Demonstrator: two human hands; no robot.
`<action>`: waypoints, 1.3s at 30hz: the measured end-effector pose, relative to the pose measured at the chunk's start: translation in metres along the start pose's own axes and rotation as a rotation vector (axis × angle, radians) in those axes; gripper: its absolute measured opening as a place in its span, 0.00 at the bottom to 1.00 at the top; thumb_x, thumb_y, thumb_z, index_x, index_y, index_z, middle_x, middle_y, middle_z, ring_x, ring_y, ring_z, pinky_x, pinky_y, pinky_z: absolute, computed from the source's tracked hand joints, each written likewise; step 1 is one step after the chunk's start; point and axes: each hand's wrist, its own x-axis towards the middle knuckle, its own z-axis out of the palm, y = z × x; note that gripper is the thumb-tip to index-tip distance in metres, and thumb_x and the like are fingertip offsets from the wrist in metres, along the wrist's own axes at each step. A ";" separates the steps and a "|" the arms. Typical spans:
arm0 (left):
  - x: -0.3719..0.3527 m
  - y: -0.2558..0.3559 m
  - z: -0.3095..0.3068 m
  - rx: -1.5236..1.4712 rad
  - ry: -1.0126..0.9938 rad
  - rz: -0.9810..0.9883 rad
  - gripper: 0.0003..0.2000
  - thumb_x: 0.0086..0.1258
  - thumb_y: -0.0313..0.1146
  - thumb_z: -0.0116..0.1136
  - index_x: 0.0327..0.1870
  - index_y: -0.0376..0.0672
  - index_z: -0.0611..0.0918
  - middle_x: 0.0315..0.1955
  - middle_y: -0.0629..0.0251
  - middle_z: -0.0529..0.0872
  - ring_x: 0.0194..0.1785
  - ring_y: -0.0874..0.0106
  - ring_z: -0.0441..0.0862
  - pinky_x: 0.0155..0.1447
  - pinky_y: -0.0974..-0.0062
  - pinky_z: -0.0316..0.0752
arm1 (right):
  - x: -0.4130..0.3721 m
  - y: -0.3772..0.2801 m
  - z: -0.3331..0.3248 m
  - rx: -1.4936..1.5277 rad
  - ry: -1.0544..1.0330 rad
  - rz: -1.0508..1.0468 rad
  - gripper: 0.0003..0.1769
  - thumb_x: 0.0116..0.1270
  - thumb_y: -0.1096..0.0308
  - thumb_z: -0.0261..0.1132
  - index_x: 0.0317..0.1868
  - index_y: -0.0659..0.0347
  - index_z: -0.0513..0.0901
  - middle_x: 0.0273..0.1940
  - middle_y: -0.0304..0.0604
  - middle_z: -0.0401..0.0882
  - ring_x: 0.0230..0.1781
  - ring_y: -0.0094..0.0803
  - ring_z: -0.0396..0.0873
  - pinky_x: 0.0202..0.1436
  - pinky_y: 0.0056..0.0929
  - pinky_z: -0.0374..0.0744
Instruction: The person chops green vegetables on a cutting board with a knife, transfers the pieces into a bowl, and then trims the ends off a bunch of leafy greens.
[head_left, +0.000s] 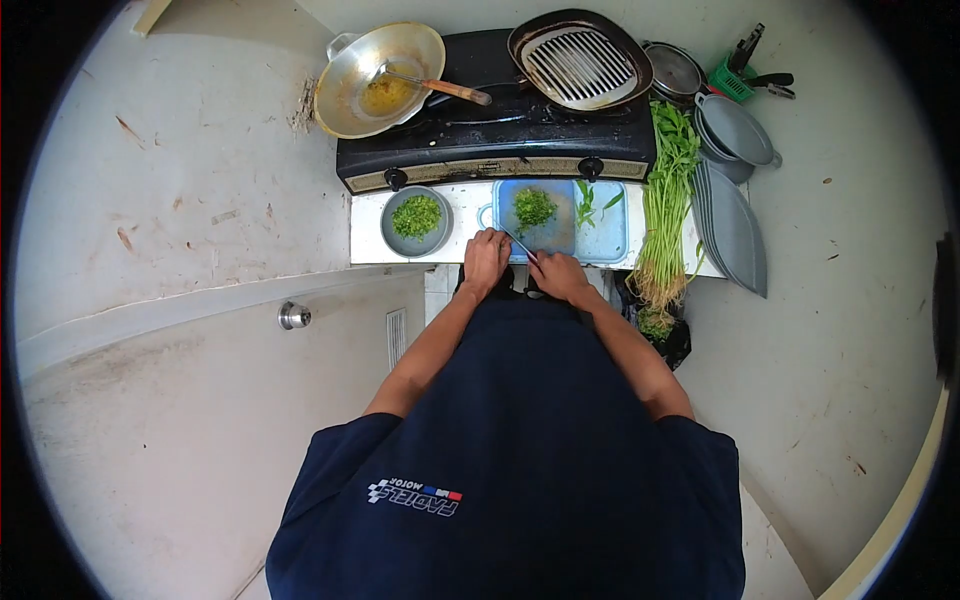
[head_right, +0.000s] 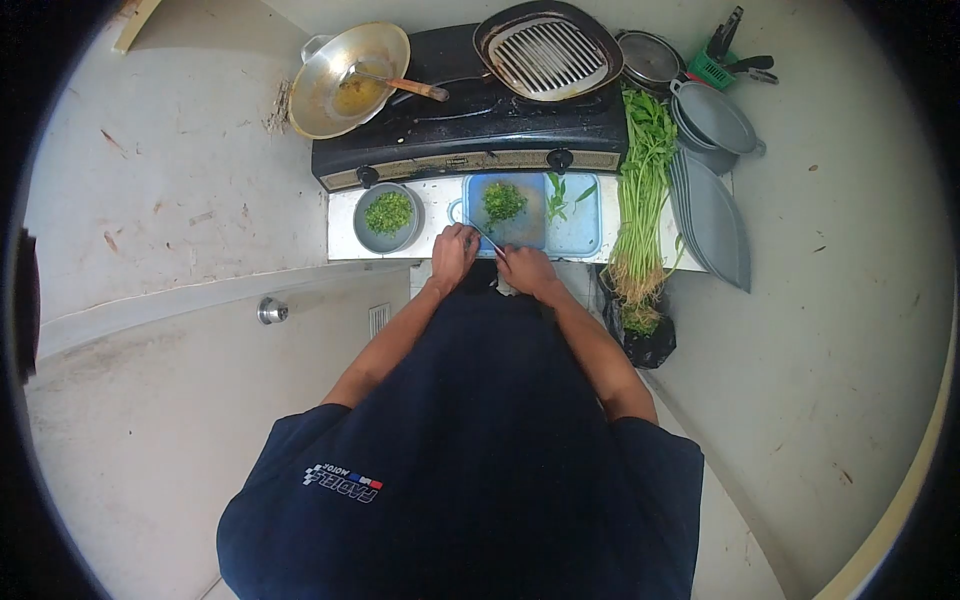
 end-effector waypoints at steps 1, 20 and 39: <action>0.001 0.001 0.000 -0.038 0.014 -0.023 0.04 0.67 0.29 0.65 0.40 0.41 0.87 0.36 0.60 0.85 0.44 0.56 0.83 0.49 0.58 0.77 | 0.000 0.000 0.000 -0.006 0.002 -0.004 0.22 0.76 0.53 0.60 0.42 0.68 0.83 0.27 0.63 0.85 0.30 0.61 0.86 0.38 0.56 0.85; 0.006 -0.005 0.012 -0.482 0.020 -0.496 0.08 0.62 0.27 0.70 0.38 0.36 0.85 0.29 0.60 0.88 0.29 0.67 0.85 0.38 0.68 0.79 | -0.001 -0.001 0.001 -0.094 0.009 -0.010 0.19 0.75 0.55 0.61 0.41 0.67 0.81 0.26 0.61 0.85 0.28 0.59 0.87 0.36 0.54 0.85; 0.003 0.000 0.007 -0.365 -0.011 -0.400 0.08 0.68 0.31 0.70 0.37 0.38 0.83 0.31 0.55 0.87 0.37 0.54 0.86 0.44 0.58 0.79 | 0.003 0.001 0.006 -0.072 -0.017 0.074 0.21 0.77 0.54 0.59 0.41 0.68 0.82 0.29 0.60 0.86 0.30 0.59 0.87 0.38 0.56 0.85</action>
